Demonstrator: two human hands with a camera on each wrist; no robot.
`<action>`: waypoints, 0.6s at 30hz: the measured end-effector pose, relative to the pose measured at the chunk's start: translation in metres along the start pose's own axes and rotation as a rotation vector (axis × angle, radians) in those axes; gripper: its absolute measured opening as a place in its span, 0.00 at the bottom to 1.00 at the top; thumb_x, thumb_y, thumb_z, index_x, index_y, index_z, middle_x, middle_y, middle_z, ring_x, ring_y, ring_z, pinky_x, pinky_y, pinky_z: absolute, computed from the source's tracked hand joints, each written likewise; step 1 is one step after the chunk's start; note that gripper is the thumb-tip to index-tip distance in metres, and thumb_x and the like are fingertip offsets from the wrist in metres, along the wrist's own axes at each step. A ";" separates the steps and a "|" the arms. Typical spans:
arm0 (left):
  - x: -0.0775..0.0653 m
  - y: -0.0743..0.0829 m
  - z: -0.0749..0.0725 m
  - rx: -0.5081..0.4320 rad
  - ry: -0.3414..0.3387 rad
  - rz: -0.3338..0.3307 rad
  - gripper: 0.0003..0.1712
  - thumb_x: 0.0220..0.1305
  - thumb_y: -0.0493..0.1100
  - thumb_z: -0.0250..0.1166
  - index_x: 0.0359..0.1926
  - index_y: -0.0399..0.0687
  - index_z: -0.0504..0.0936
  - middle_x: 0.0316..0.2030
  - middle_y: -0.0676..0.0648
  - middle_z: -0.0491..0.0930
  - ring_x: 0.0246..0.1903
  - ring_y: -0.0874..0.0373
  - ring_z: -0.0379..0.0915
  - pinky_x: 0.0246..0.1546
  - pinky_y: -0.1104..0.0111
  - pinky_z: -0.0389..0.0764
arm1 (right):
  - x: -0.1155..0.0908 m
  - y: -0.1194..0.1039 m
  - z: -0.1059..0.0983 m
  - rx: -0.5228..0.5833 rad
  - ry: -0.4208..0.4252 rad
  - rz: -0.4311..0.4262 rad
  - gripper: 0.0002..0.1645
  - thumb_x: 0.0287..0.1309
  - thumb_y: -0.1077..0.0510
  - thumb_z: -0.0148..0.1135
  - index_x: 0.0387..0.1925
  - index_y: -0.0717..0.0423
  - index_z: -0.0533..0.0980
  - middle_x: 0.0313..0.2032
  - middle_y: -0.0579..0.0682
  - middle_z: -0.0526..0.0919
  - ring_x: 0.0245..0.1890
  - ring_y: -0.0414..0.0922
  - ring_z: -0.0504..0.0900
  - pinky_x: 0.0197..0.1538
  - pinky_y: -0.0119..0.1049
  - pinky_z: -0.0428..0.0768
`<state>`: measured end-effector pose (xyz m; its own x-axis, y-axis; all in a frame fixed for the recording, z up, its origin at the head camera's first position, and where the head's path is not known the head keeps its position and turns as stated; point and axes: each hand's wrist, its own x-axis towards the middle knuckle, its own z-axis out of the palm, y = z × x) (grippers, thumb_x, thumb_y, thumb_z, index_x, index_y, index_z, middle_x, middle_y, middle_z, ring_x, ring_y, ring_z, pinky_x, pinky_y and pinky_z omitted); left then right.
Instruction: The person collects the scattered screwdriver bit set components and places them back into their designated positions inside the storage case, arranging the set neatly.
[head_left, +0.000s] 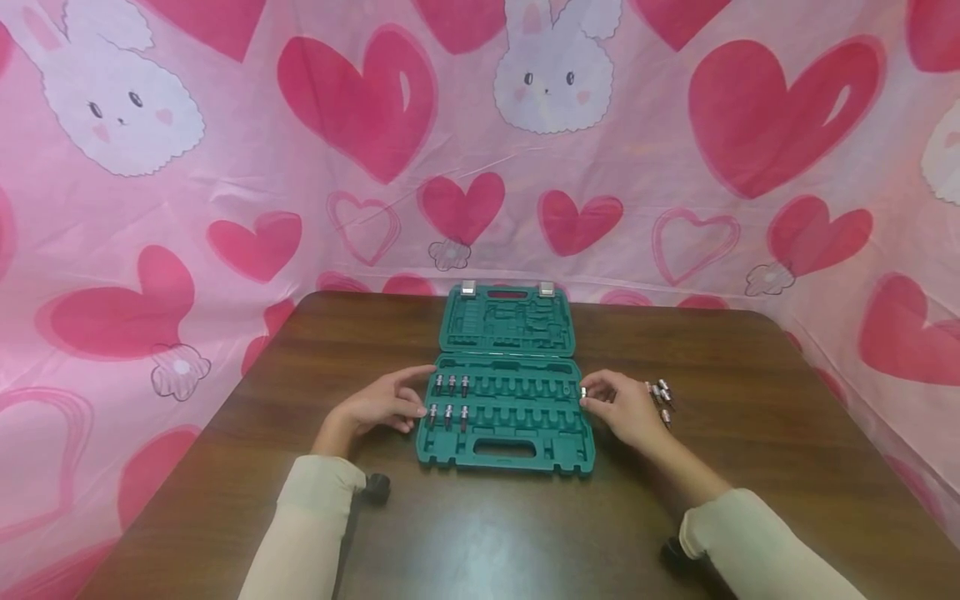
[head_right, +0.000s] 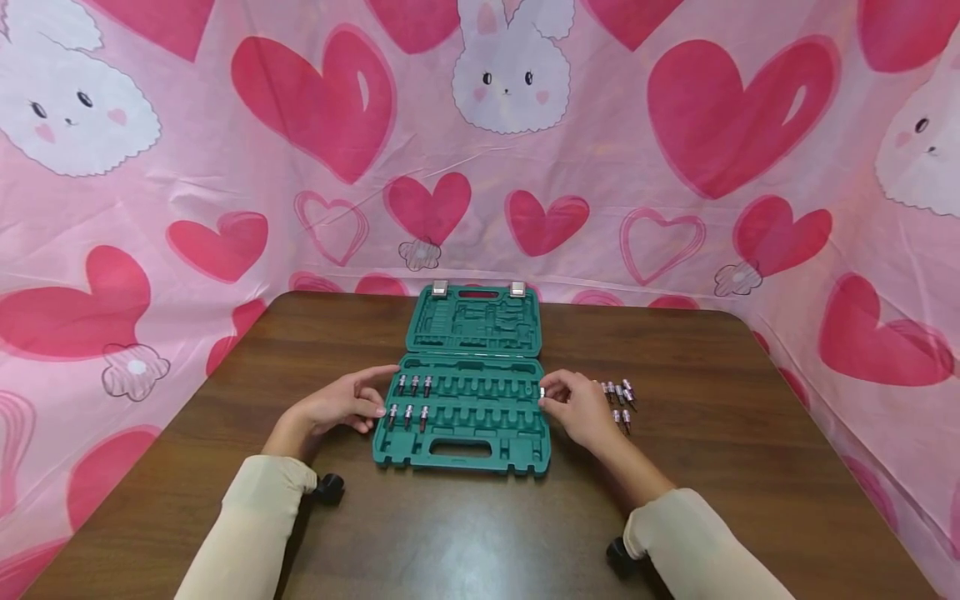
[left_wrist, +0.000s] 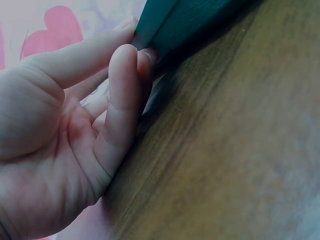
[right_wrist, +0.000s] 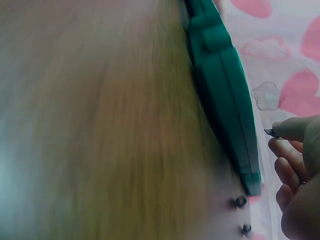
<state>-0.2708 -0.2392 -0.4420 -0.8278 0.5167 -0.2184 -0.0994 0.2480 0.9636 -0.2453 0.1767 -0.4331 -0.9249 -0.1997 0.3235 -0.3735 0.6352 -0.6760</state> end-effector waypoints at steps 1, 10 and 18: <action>0.000 0.000 0.000 0.001 0.001 0.001 0.44 0.62 0.35 0.67 0.74 0.52 0.56 0.34 0.37 0.81 0.24 0.53 0.76 0.30 0.65 0.83 | 0.001 -0.002 0.002 0.008 -0.003 -0.003 0.11 0.51 0.64 0.73 0.38 0.58 0.81 0.28 0.45 0.82 0.28 0.44 0.76 0.31 0.38 0.76; 0.000 0.002 0.002 0.010 0.010 -0.001 0.43 0.62 0.35 0.67 0.74 0.52 0.56 0.34 0.38 0.80 0.24 0.54 0.76 0.30 0.65 0.83 | 0.009 -0.018 0.020 0.016 -0.032 0.018 0.11 0.52 0.63 0.72 0.39 0.57 0.81 0.29 0.45 0.82 0.31 0.45 0.77 0.35 0.41 0.75; -0.001 0.003 0.002 0.020 0.013 -0.007 0.43 0.63 0.36 0.67 0.74 0.53 0.56 0.34 0.38 0.80 0.25 0.53 0.76 0.30 0.65 0.83 | 0.014 -0.026 0.031 0.017 -0.036 0.023 0.11 0.52 0.62 0.72 0.39 0.57 0.82 0.29 0.44 0.82 0.32 0.45 0.77 0.36 0.41 0.75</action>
<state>-0.2692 -0.2378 -0.4390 -0.8342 0.5043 -0.2232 -0.0947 0.2677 0.9588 -0.2510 0.1342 -0.4317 -0.9351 -0.2124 0.2836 -0.3530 0.6272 -0.6942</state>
